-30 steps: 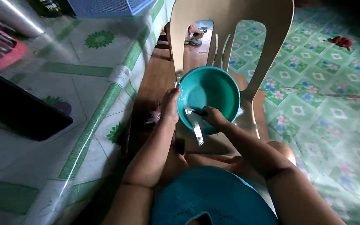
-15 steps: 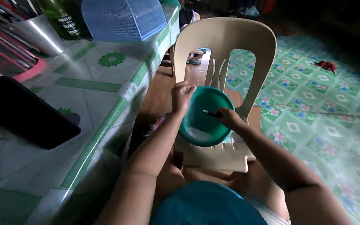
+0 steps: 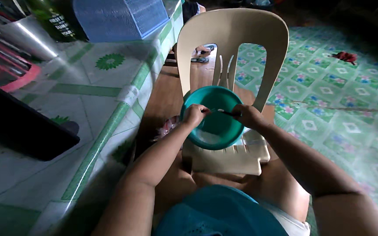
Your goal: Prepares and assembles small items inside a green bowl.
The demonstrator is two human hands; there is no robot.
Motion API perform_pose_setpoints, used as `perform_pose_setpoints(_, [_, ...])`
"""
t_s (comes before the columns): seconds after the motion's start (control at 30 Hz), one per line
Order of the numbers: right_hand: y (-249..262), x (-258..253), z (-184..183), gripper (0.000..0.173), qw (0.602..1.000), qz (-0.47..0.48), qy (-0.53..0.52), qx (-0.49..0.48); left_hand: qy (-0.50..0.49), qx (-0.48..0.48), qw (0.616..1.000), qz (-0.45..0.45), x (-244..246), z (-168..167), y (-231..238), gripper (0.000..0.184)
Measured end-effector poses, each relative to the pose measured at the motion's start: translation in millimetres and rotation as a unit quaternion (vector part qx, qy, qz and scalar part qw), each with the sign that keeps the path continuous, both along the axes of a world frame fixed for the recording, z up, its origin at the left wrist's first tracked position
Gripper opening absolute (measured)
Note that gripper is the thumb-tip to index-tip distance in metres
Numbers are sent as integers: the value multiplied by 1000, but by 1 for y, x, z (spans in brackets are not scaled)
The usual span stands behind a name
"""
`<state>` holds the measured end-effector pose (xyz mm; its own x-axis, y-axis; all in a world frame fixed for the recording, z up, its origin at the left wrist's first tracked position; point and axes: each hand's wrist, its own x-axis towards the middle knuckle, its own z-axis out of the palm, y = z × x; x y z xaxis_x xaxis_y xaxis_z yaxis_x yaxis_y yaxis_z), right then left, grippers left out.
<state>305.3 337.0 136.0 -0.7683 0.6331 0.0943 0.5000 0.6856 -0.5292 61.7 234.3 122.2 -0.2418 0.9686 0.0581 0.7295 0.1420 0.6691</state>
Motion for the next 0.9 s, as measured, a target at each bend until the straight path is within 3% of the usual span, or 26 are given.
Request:
perform_pose_setpoints(0.4, [4, -7, -5, 13, 1000, 21, -15, -1, 14, 18, 1000, -8, 3, -5, -7, 23])
perform_pose_setpoints(0.53, [0, -9, 1, 12, 997, 40, -63, 12, 115, 91, 987, -71, 1, -10, -10, 19])
perform_pose_setpoints(0.67, [-5, -14, 11, 13, 990, 69, -115, 47, 146, 88, 975, -144, -1, -11, -10, 23])
perform_pose_setpoints(0.77, [-13, -20, 31, 17, 983, 86, -152, 61, 113, 64, 977, -170, 3, -8, -13, 24])
perform_pose_setpoints(0.9, [-22, -26, 45, 21, 992, 92, -76, 49, 18, 61, 989, -132, 13, -9, -22, 25])
